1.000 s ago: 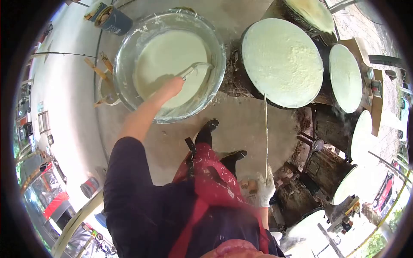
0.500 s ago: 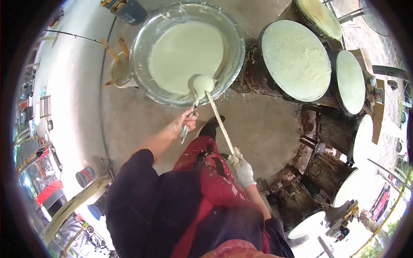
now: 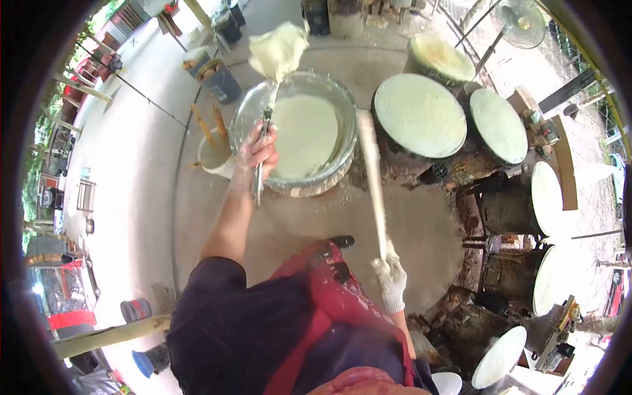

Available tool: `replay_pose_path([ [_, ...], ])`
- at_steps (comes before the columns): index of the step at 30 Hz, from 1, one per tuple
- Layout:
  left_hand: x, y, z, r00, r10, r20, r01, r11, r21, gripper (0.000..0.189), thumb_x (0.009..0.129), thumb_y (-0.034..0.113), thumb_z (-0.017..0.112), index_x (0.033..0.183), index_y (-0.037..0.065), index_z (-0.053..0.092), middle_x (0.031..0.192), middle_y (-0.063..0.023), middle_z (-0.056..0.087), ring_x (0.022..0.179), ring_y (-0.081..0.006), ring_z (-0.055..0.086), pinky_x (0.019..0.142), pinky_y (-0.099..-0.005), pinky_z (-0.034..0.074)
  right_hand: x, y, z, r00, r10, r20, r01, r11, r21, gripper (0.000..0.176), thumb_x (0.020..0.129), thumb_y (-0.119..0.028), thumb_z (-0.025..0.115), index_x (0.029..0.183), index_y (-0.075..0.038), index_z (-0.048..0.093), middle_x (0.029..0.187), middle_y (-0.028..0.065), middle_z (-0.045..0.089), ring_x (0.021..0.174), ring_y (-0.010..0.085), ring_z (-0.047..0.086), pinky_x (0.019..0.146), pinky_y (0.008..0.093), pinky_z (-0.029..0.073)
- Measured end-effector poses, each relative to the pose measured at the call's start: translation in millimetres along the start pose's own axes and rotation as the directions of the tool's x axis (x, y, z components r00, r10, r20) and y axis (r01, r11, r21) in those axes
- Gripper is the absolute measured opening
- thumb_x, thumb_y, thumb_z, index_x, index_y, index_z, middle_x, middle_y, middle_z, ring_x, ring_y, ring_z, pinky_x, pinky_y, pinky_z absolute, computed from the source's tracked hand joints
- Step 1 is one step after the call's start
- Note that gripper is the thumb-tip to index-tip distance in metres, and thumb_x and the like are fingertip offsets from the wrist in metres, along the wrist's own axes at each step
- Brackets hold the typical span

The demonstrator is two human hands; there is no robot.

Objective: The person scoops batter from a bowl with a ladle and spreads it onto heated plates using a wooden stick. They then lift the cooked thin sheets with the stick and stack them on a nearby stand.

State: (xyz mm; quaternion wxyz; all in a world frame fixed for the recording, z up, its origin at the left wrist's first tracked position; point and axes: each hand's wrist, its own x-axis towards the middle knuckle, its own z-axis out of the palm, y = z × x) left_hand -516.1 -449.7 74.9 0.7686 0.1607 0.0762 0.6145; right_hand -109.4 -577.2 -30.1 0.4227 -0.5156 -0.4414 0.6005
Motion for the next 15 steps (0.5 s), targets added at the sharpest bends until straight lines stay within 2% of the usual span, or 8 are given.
replay_pose_path([
  [2, 33.5, 24.2, 1.6, 0.996, 0.046, -0.082, -0.032, 0.986, 0.164, 0.033, 0.101, 0.027, 0.046, 0.102, -0.004, 0.054, 0.058, 0.008, 0.038, 0.036, -0.001, 0.031, 0.041, -0.02, 0.023, -0.6, 8.9, -9.1, 0.984, 0.019, -0.179, -0.001, 0.995, 0.097, 0.052, 0.088, -0.004, 0.062, 0.138, -0.002, 0.046, 0.096, -0.0027, 0.059, 0.07, 0.002, 0.051, 0.057, 0.0159, 0.042],
  [4, 61.0, 29.8, 34.4, 0.933, 0.14, -0.331, -0.017, 0.937, 0.348, 0.031, 0.101, 0.029, 0.046, 0.098, -0.001, 0.054, 0.057, 0.0089, 0.035, 0.037, -0.0015, 0.028, 0.043, -0.0195, 0.025, 1.9, 25.4, -27.6, 0.949, 0.039, -0.313, 0.026, 0.979, 0.202, 0.054, 0.089, -0.004, 0.06, 0.141, -0.007, 0.044, 0.09, -0.0051, 0.057, 0.062, 0.0009, 0.048, 0.051, 0.0151, 0.039],
  [6, 82.0, 15.6, 58.7, 0.854, 0.197, -0.481, 0.04, 0.898, 0.439, 0.031, 0.101, 0.03, 0.047, 0.096, 0.001, 0.054, 0.057, 0.0093, 0.034, 0.038, -0.0018, 0.027, 0.045, -0.0188, 0.026, -9.4, 31.1, -50.9, 0.917, 0.064, -0.394, 0.053, 0.958, 0.28, 0.057, 0.09, -0.001, 0.06, 0.142, 0.005, 0.036, 0.127, 0.0019, 0.053, 0.076, 0.0015, 0.048, 0.064, 0.0149, 0.042],
  [9, 69.5, -37.5, 73.1, 0.927, 0.251, -0.278, 0.116, 0.515, 0.85, 0.034, 0.1, 0.034, 0.048, 0.092, 0.002, 0.055, 0.054, 0.0059, 0.036, 0.039, -0.0057, 0.031, 0.039, -0.0208, 0.029, -34.7, 38.0, -72.7, 0.816, 0.029, -0.577, 0.131, 0.963, 0.234, 0.061, 0.09, -0.004, 0.063, 0.143, 0.002, 0.036, 0.122, 0.0013, 0.056, 0.073, 0.0006, 0.047, 0.06, 0.014, 0.04],
  [12, 68.8, -77.6, 86.0, 0.975, -0.043, -0.216, 0.211, 0.469, 0.858, 0.036, 0.1, 0.036, 0.047, 0.091, 0.002, 0.055, 0.051, 0.0046, 0.034, 0.036, -0.0065, 0.03, 0.033, -0.0226, 0.026, -58.0, 48.6, -81.6, 0.715, 0.046, -0.698, 0.108, 0.979, 0.175, 0.064, 0.087, -0.009, 0.069, 0.142, 0.002, 0.039, 0.123, 0.0057, 0.058, 0.074, 0.0023, 0.049, 0.063, 0.0155, 0.043],
  [13, 112.1, -118.5, 87.1, 0.924, -0.35, -0.154, 0.306, 0.438, 0.845, 0.037, 0.1, 0.036, 0.046, 0.091, 0.002, 0.055, 0.051, 0.0046, 0.034, 0.035, -0.0061, 0.029, 0.032, -0.0227, 0.025, -91.1, 52.5, -78.3, 0.57, 0.112, -0.814, 0.071, 0.98, 0.184, 0.064, 0.086, -0.01, 0.07, 0.141, 0.004, 0.04, 0.125, 0.0073, 0.057, 0.078, 0.0039, 0.051, 0.068, 0.0166, 0.045],
  [14, 127.7, -138.2, 79.6, 0.835, -0.542, -0.091, 0.382, 0.453, 0.806, 0.037, 0.1, 0.036, 0.046, 0.093, 0.001, 0.055, 0.051, 0.0049, 0.033, 0.034, -0.0057, 0.028, 0.031, -0.0225, 0.024, -99.2, 58.0, -72.9, 0.452, -0.001, -0.892, 0.199, 0.975, 0.099, 0.062, 0.086, -0.01, 0.07, 0.139, 0.006, 0.041, 0.127, 0.0104, 0.055, 0.096, 0.0098, 0.057, 0.083, 0.0208, 0.047],
  [15, 144.1, -163.1, 73.7, 0.7, -0.714, -0.035, 0.476, 0.43, 0.767, 0.037, 0.101, 0.036, 0.045, 0.094, 0.001, 0.055, 0.05, 0.0052, 0.033, 0.032, -0.0054, 0.027, 0.03, -0.0223, 0.023, -116.0, 82.7, -73.5, 0.413, 0.095, -0.906, 0.083, 0.986, 0.142, 0.059, 0.087, -0.009, 0.069, 0.138, 0.006, 0.042, 0.127, 0.0123, 0.055, 0.114, 0.014, 0.054, 0.095, 0.0247, 0.045],
])
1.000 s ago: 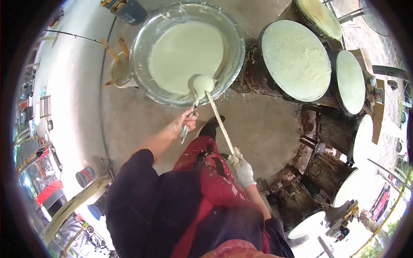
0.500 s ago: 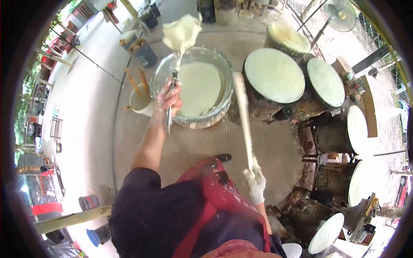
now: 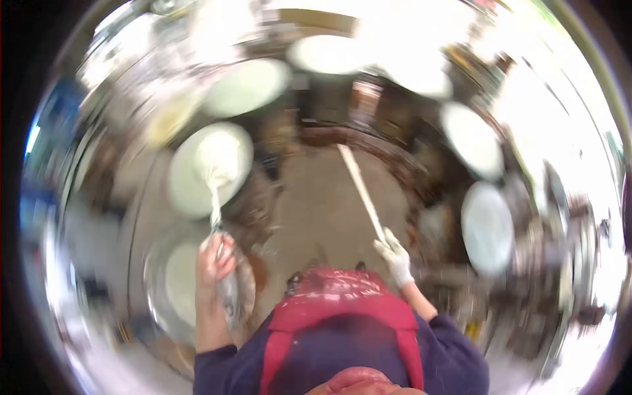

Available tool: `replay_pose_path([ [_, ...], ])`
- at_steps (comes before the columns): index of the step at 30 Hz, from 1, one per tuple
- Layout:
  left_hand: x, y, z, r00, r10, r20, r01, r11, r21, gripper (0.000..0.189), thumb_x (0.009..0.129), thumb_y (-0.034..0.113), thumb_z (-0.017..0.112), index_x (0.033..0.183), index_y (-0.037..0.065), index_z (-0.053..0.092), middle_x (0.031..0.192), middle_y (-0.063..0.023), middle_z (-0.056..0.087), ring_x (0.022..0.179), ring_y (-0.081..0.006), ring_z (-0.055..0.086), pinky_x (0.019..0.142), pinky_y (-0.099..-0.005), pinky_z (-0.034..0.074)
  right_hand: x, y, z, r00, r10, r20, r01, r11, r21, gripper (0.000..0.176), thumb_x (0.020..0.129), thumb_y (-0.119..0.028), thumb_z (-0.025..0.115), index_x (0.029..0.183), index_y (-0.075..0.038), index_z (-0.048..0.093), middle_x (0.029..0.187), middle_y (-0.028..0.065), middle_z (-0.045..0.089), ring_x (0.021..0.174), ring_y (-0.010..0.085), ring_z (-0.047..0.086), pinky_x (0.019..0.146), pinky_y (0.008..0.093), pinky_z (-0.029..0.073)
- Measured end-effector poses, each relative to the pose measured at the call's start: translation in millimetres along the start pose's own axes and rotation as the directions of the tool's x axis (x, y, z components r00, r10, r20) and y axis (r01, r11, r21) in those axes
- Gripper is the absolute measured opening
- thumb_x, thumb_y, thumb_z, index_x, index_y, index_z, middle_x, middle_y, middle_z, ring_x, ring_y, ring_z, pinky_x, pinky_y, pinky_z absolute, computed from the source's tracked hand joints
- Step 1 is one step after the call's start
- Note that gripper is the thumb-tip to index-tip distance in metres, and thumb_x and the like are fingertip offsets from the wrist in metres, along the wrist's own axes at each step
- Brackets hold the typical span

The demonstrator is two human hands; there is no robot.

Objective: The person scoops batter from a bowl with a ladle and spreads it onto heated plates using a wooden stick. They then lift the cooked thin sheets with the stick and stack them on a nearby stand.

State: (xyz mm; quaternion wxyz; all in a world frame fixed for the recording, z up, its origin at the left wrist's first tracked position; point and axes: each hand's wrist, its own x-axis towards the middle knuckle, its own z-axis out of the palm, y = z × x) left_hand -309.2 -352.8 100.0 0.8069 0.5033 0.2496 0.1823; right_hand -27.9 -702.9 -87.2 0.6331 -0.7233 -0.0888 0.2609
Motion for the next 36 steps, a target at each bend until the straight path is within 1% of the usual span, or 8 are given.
replay_pose_path([
  [3, 90.0, -40.9, 5.5, 0.854, -0.374, 0.362, 0.439, 0.891, -0.116, 0.039, 0.103, 0.036, 0.039, 0.099, 0.001, 0.055, 0.049, 0.0046, 0.032, 0.029, -0.0056, 0.026, 0.031, -0.0233, 0.022, -44.4, 29.7, -13.4, 0.991, 0.074, -0.111, -0.005, 0.855, 0.519, 0.056, 0.087, -0.005, 0.068, 0.135, 0.008, 0.044, 0.128, 0.014, 0.056, 0.114, 0.0171, 0.056, 0.097, 0.026, 0.044],
  [5, 125.5, -78.3, 62.9, 0.678, -0.546, 0.492, 0.627, 0.779, 0.001, 0.037, 0.103, 0.034, 0.039, 0.1, 0.001, 0.055, 0.05, 0.0045, 0.033, 0.029, -0.0058, 0.028, 0.032, -0.0236, 0.023, -79.0, 69.7, -46.3, 0.922, -0.02, -0.386, 0.145, 0.944, 0.297, 0.054, 0.087, -0.002, 0.064, 0.136, 0.008, 0.042, 0.122, 0.0138, 0.058, 0.108, 0.0175, 0.059, 0.091, 0.0262, 0.049],
  [16, 168.8, -223.5, 554.4, -0.048, -0.678, 0.734, 0.624, 0.553, 0.552, 0.033, 0.099, 0.033, 0.051, 0.095, 0.0, 0.055, 0.052, 0.0066, 0.038, 0.03, -0.0031, 0.031, 0.031, -0.0211, 0.023, -217.0, 77.9, -255.4, 0.398, 0.35, -0.848, 0.34, 0.802, 0.491, 0.05, 0.095, -0.006, 0.054, 0.143, -0.004, 0.04, 0.101, -0.0002, 0.06, 0.071, 0.0035, 0.051, 0.059, 0.0149, 0.041],
  [24, 159.1, -401.4, 738.6, 0.084, -0.711, 0.698, 0.32, 0.682, 0.657, 0.029, 0.099, 0.027, 0.051, 0.089, 0.0, 0.054, 0.053, 0.0049, 0.035, 0.04, -0.0079, 0.033, 0.041, -0.0242, 0.026, -122.5, 34.0, -371.2, 0.257, 0.286, -0.923, 0.386, 0.845, 0.37, 0.053, 0.095, -0.011, 0.057, 0.141, 0.005, 0.038, 0.117, 0.0041, 0.059, 0.097, 0.0067, 0.057, 0.088, 0.0197, 0.045],
  [28, 170.8, -481.6, 748.4, 0.323, -0.659, 0.679, 0.055, 0.729, 0.682, 0.027, 0.095, 0.022, 0.056, 0.081, -0.001, 0.055, 0.053, -0.002, 0.045, 0.042, -0.0137, 0.043, 0.042, -0.0298, 0.035, -74.4, 61.7, -391.8, 0.178, 0.322, -0.93, -0.691, 0.714, 0.115, 0.051, 0.088, -0.025, 0.062, 0.136, -0.013, 0.051, 0.091, 0.0095, 0.07, 0.079, 0.023, 0.066, 0.074, 0.0355, 0.051],
  [31, 196.8, -473.2, 747.9, 0.404, -0.515, 0.756, -0.472, 0.59, 0.655, 0.028, 0.09, 0.022, 0.06, 0.078, -0.003, 0.055, 0.055, -0.0115, 0.053, 0.047, -0.0192, 0.053, 0.047, -0.036, 0.042, -72.5, 54.3, -384.1, 0.151, 0.317, -0.936, -0.63, 0.761, 0.156, 0.051, 0.09, -0.04, 0.056, 0.137, -0.021, 0.05, 0.087, 0.0199, 0.066, 0.079, 0.0363, 0.065, 0.069, 0.0432, 0.051],
  [35, 258.3, -461.2, 733.6, 0.238, -0.377, 0.895, -0.722, 0.548, 0.423, 0.027, 0.086, 0.021, 0.063, 0.088, -0.005, 0.057, 0.07, -0.0227, 0.06, 0.064, -0.0377, 0.061, 0.061, -0.0425, 0.046, -31.8, 86.3, -371.8, 0.084, 0.421, -0.903, 0.403, 0.814, 0.417, 0.04, 0.091, -0.008, 0.059, 0.129, 0.002, 0.054, 0.095, 0.0035, 0.068, 0.082, 0.0076, 0.062, 0.068, 0.0231, 0.049],
  [36, 268.9, -450.2, 731.0, 0.234, -0.437, 0.868, -0.727, 0.514, 0.455, 0.027, 0.085, 0.019, 0.062, 0.096, -0.005, 0.057, 0.075, -0.0241, 0.061, 0.071, -0.0431, 0.06, 0.064, -0.0437, 0.046, -18.6, 66.0, -369.3, 0.141, 0.465, -0.874, 0.32, 0.814, 0.484, 0.039, 0.09, -0.011, 0.061, 0.128, -0.001, 0.056, 0.088, 0.0003, 0.064, 0.075, 0.0057, 0.058, 0.066, 0.0191, 0.046],
])
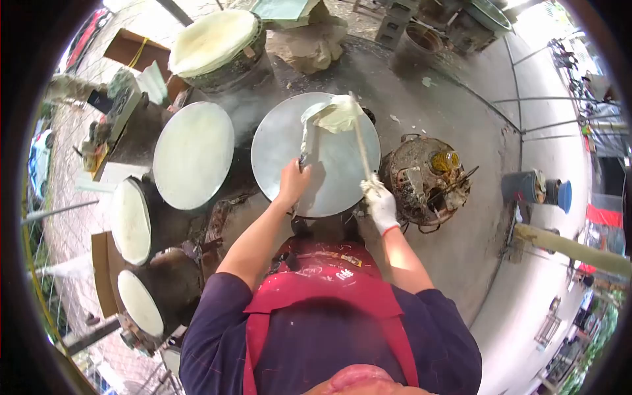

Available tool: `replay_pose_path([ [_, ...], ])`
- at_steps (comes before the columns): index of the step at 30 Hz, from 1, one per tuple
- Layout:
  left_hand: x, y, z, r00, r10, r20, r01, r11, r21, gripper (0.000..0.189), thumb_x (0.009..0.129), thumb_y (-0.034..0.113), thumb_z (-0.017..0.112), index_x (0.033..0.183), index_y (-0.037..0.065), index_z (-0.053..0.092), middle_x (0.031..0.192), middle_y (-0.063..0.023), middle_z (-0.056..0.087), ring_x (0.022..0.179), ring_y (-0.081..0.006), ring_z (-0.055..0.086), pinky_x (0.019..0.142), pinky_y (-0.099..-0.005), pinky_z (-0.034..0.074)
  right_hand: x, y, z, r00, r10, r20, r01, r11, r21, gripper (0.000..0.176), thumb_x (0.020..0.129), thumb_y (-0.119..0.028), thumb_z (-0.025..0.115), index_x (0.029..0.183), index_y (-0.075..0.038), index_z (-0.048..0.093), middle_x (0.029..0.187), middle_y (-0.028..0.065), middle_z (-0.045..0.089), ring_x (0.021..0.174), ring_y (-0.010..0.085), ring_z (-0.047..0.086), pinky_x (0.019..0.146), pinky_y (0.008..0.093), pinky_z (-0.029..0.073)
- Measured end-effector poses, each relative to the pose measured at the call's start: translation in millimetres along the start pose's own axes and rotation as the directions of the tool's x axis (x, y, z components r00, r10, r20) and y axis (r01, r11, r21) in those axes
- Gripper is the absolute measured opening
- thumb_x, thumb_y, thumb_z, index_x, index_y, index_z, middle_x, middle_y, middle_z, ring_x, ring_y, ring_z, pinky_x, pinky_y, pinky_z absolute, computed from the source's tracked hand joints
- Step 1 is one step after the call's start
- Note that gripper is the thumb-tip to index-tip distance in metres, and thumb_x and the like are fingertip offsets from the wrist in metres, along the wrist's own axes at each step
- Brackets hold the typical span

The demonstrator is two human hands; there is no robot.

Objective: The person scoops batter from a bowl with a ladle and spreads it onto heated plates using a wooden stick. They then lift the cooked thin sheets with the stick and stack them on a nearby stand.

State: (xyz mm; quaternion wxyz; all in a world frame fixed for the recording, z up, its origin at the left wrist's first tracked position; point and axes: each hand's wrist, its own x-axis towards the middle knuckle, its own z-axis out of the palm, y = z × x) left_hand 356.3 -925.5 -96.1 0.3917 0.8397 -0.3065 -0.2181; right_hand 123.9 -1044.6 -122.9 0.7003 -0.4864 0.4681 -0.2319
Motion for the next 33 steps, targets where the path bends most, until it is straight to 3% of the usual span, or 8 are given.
replay_pose_path([
  [2, -0.4, -22.7, -21.5, 0.999, 0.05, 0.001, -0.05, 0.999, 0.016, 0.027, 0.086, 0.018, 0.062, 0.099, -0.004, 0.056, 0.076, -0.0244, 0.061, 0.072, -0.0436, 0.06, 0.064, -0.0431, 0.047, -6.1, -20.8, 34.1, 0.974, 0.204, 0.098, -0.205, 0.979, 0.001, 0.038, 0.089, -0.013, 0.063, 0.126, -0.002, 0.059, 0.086, -0.0032, 0.064, 0.067, 0.003, 0.053, 0.059, 0.0146, 0.04],
  [5, -25.5, -32.3, -56.9, 0.998, 0.056, -0.04, -0.055, 0.998, 0.032, 0.026, 0.087, 0.015, 0.061, 0.105, -0.003, 0.055, 0.077, -0.024, 0.062, 0.073, -0.0423, 0.062, 0.064, -0.0418, 0.047, -4.4, 12.8, 22.4, 0.968, -0.219, 0.122, 0.25, 0.884, -0.395, 0.041, 0.09, -0.008, 0.063, 0.128, 0.003, 0.055, 0.106, 0.0054, 0.065, 0.079, 0.0077, 0.06, 0.072, 0.021, 0.05],
  [9, -44.1, -37.5, -85.0, 0.987, 0.038, -0.153, -0.055, 0.993, -0.108, 0.018, 0.092, 0.015, 0.058, 0.097, -0.002, 0.055, 0.07, -0.0161, 0.057, 0.061, -0.0205, 0.053, 0.06, -0.0345, 0.044, 16.6, 3.9, -13.2, 0.975, -0.218, -0.046, 0.205, 0.959, -0.194, 0.043, 0.09, -0.009, 0.064, 0.129, 0.005, 0.053, 0.102, 0.0052, 0.064, 0.088, 0.0095, 0.06, 0.079, 0.0212, 0.05],
  [13, -56.1, -57.2, -87.3, 0.99, 0.104, -0.093, -0.109, 0.993, -0.048, 0.015, 0.094, 0.011, 0.055, 0.102, -0.002, 0.054, 0.072, -0.0118, 0.057, 0.062, -0.0154, 0.051, 0.058, -0.0317, 0.044, 3.5, -34.0, 38.0, 0.939, 0.266, 0.218, -0.23, 0.957, -0.177, 0.053, 0.082, -0.034, 0.072, 0.121, 0.001, 0.062, 0.112, 0.0093, 0.068, 0.099, 0.0122, 0.062, 0.091, 0.026, 0.045],
  [17, -75.5, -28.9, -104.2, 0.993, -0.021, -0.119, 0.008, 0.993, -0.115, 0.016, 0.094, 0.008, 0.052, 0.107, -0.001, 0.053, 0.075, -0.008, 0.056, 0.063, -0.0128, 0.052, 0.058, -0.0282, 0.043, 4.4, -54.3, 17.4, 0.957, -0.185, 0.222, 0.275, 0.817, -0.506, 0.051, 0.083, -0.028, 0.072, 0.121, 0.003, 0.061, 0.107, 0.0088, 0.068, 0.095, 0.0115, 0.062, 0.087, 0.0253, 0.048],
  [22, -85.0, -22.8, -102.7, 0.985, -0.073, -0.159, 0.029, 0.964, -0.265, 0.01, 0.095, 0.006, 0.05, 0.103, 0.001, 0.052, 0.069, -0.002, 0.052, 0.059, -0.0072, 0.048, 0.054, -0.0241, 0.04, 46.5, -67.1, -1.6, 0.938, 0.234, 0.256, -0.174, 0.956, -0.237, 0.043, 0.086, -0.015, 0.068, 0.126, -0.002, 0.058, 0.093, 0.0006, 0.066, 0.08, 0.0063, 0.06, 0.069, 0.0188, 0.048],
  [31, -107.5, 4.7, -105.1, 0.957, -0.148, -0.248, 0.111, 0.982, -0.155, 0.007, 0.094, 0.004, 0.05, 0.097, 0.0, 0.054, 0.069, 0.0, 0.051, 0.06, -0.006, 0.046, 0.054, -0.0235, 0.039, 93.9, -75.6, -39.3, 0.985, -0.028, 0.171, 0.043, 0.996, -0.083, 0.043, 0.088, -0.008, 0.065, 0.128, 0.006, 0.053, 0.104, 0.008, 0.067, 0.088, 0.0103, 0.063, 0.084, 0.0226, 0.05],
  [33, -117.8, -18.7, -95.0, 0.947, -0.183, -0.262, 0.124, 0.966, -0.227, 0.005, 0.096, 0.004, 0.047, 0.096, 0.004, 0.052, 0.07, 0.0072, 0.048, 0.058, 0.0009, 0.043, 0.049, -0.016, 0.034, 93.1, -77.8, -24.7, 0.939, 0.028, 0.342, 0.114, 0.914, -0.39, 0.043, 0.086, -0.013, 0.069, 0.124, 0.004, 0.058, 0.098, 0.0033, 0.067, 0.083, 0.0079, 0.061, 0.077, 0.0205, 0.049],
])
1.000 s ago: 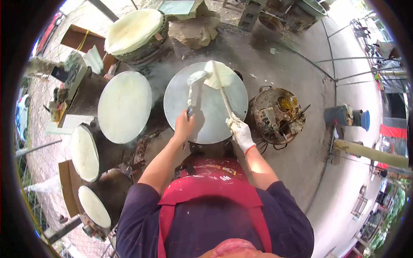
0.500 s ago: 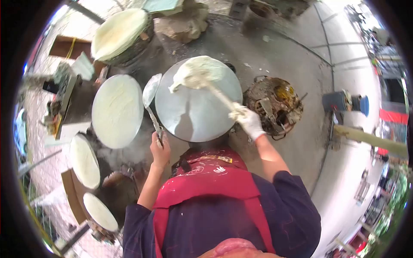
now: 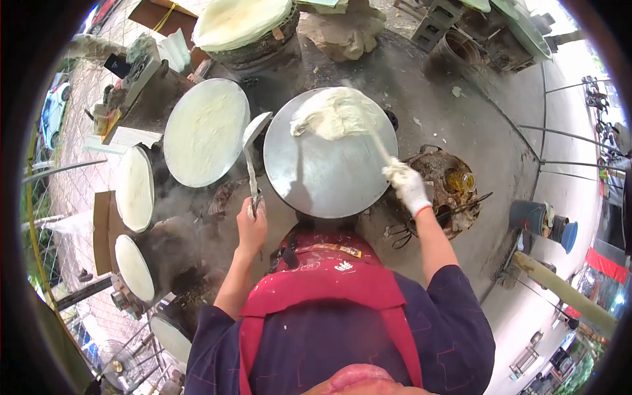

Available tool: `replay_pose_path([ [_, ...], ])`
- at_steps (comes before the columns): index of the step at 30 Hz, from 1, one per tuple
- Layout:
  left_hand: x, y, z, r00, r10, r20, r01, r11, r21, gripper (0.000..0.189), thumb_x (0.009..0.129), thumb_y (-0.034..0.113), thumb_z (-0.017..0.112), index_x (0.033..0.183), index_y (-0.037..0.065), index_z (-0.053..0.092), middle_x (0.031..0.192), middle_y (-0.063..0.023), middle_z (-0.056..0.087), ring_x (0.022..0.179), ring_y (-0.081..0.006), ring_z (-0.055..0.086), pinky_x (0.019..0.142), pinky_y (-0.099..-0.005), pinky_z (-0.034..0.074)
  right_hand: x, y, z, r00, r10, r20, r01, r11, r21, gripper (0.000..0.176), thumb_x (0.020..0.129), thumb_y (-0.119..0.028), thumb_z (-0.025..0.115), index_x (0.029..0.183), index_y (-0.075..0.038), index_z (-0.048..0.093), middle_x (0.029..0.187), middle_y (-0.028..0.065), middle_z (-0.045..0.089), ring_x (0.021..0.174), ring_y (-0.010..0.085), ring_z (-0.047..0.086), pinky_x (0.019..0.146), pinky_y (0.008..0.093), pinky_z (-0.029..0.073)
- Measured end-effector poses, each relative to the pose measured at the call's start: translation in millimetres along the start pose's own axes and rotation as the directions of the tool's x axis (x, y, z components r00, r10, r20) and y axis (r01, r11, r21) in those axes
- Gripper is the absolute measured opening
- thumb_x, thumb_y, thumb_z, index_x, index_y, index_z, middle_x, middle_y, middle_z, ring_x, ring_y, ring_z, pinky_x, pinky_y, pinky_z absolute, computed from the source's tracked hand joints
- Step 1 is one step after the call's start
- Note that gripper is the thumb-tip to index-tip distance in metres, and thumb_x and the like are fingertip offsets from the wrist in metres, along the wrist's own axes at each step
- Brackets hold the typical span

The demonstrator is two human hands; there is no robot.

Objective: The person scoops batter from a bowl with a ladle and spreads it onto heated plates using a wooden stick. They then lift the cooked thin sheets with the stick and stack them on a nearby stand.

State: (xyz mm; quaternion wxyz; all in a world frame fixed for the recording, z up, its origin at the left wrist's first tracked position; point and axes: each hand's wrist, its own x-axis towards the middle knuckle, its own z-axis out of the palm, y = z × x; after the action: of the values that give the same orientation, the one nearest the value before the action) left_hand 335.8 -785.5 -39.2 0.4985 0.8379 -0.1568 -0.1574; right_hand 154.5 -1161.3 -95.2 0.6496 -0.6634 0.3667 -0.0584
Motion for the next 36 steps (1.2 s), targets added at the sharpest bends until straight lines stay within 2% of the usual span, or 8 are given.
replay_pose_path([
  [2, -4.6, 9.2, 4.2, 0.995, -0.105, 0.003, 0.105, 0.991, -0.079, 0.005, 0.096, 0.005, 0.048, 0.096, 0.005, 0.053, 0.069, 0.0078, 0.046, 0.057, 0.0008, 0.042, 0.048, -0.0164, 0.034, -7.8, -21.9, 41.2, 0.954, 0.215, 0.209, -0.261, 0.94, 0.221, 0.042, 0.085, -0.014, 0.069, 0.123, 0.003, 0.06, 0.093, -0.0002, 0.067, 0.073, 0.0048, 0.055, 0.066, 0.0185, 0.043],
  [4, -10.7, 12.6, 5.3, 0.986, -0.167, 0.004, 0.166, 0.979, -0.119, 0.004, 0.097, 0.006, 0.049, 0.095, 0.006, 0.053, 0.069, 0.0082, 0.045, 0.056, 0.0008, 0.041, 0.046, -0.0168, 0.033, -7.4, 0.1, 62.2, 0.958, 0.059, 0.281, -0.151, 0.936, 0.318, 0.043, 0.085, -0.012, 0.068, 0.124, 0.003, 0.058, 0.095, 0.0018, 0.067, 0.075, 0.0061, 0.058, 0.069, 0.019, 0.045],
  [10, -21.1, 6.5, 1.7, 0.991, -0.117, -0.066, 0.112, 0.991, -0.074, 0.003, 0.097, 0.008, 0.05, 0.096, 0.007, 0.053, 0.068, 0.0083, 0.045, 0.052, 0.0007, 0.04, 0.043, -0.0172, 0.032, 21.9, 11.1, -14.9, 0.999, -0.009, -0.05, 0.026, 0.938, 0.345, 0.04, 0.09, -0.005, 0.058, 0.128, 0.008, 0.051, 0.094, 0.0069, 0.067, 0.079, 0.0086, 0.061, 0.075, 0.0204, 0.05],
  [14, -24.8, 0.6, 6.9, 0.983, -0.166, -0.083, 0.159, 0.984, -0.084, 0.004, 0.097, 0.008, 0.05, 0.096, 0.006, 0.053, 0.067, 0.0084, 0.045, 0.051, 0.0006, 0.04, 0.043, -0.0172, 0.032, 2.5, -17.5, 46.1, 0.946, 0.157, 0.283, -0.22, 0.954, 0.205, 0.035, 0.086, -0.012, 0.064, 0.12, -0.001, 0.063, 0.086, -0.0047, 0.066, 0.06, 0.0015, 0.049, 0.051, 0.0168, 0.038],
  [20, -27.2, 8.9, 5.7, 0.976, -0.193, -0.101, 0.181, 0.976, -0.121, 0.005, 0.097, 0.009, 0.05, 0.096, 0.006, 0.054, 0.067, 0.008, 0.046, 0.05, 0.0006, 0.04, 0.043, -0.0173, 0.032, 24.9, 3.7, -14.3, 0.978, -0.127, 0.167, 0.101, 0.983, 0.156, 0.038, 0.087, 0.002, 0.058, 0.124, 0.01, 0.052, 0.1, 0.0118, 0.064, 0.086, 0.0128, 0.061, 0.083, 0.0234, 0.05],
  [26, -36.8, 8.3, 7.1, 0.947, -0.304, -0.101, 0.282, 0.94, -0.191, 0.005, 0.097, 0.009, 0.049, 0.095, 0.006, 0.054, 0.066, 0.0081, 0.045, 0.051, 0.0006, 0.04, 0.043, -0.0174, 0.032, 22.3, 6.9, 30.8, 0.915, 0.096, 0.393, -0.192, 0.958, 0.211, 0.032, 0.087, -0.005, 0.06, 0.118, 0.001, 0.062, 0.09, -0.0001, 0.067, 0.068, 0.0031, 0.053, 0.061, 0.0165, 0.042],
  [34, -41.7, 0.0, 5.2, 0.957, -0.226, -0.179, 0.234, 0.972, 0.021, 0.009, 0.094, 0.009, 0.052, 0.091, 0.001, 0.055, 0.065, 0.0014, 0.049, 0.057, -0.0052, 0.043, 0.05, -0.0257, 0.037, 79.7, 6.7, -21.6, 0.895, 0.095, 0.437, -0.348, 0.76, 0.549, 0.033, 0.086, 0.003, 0.057, 0.119, 0.009, 0.056, 0.106, 0.0091, 0.064, 0.083, 0.0077, 0.06, 0.075, 0.019, 0.049],
  [36, -42.7, -7.2, 8.0, 0.972, -0.013, -0.235, 0.059, 0.981, 0.186, 0.008, 0.095, 0.008, 0.05, 0.088, 0.004, 0.053, 0.065, 0.0067, 0.044, 0.053, -0.0017, 0.039, 0.045, -0.0216, 0.031, 42.5, -31.8, 2.0, 0.856, 0.152, 0.494, -0.234, 0.966, 0.108, 0.033, 0.086, -0.003, 0.062, 0.118, 0.007, 0.058, 0.099, 0.0055, 0.066, 0.075, 0.005, 0.057, 0.067, 0.0175, 0.046],
])
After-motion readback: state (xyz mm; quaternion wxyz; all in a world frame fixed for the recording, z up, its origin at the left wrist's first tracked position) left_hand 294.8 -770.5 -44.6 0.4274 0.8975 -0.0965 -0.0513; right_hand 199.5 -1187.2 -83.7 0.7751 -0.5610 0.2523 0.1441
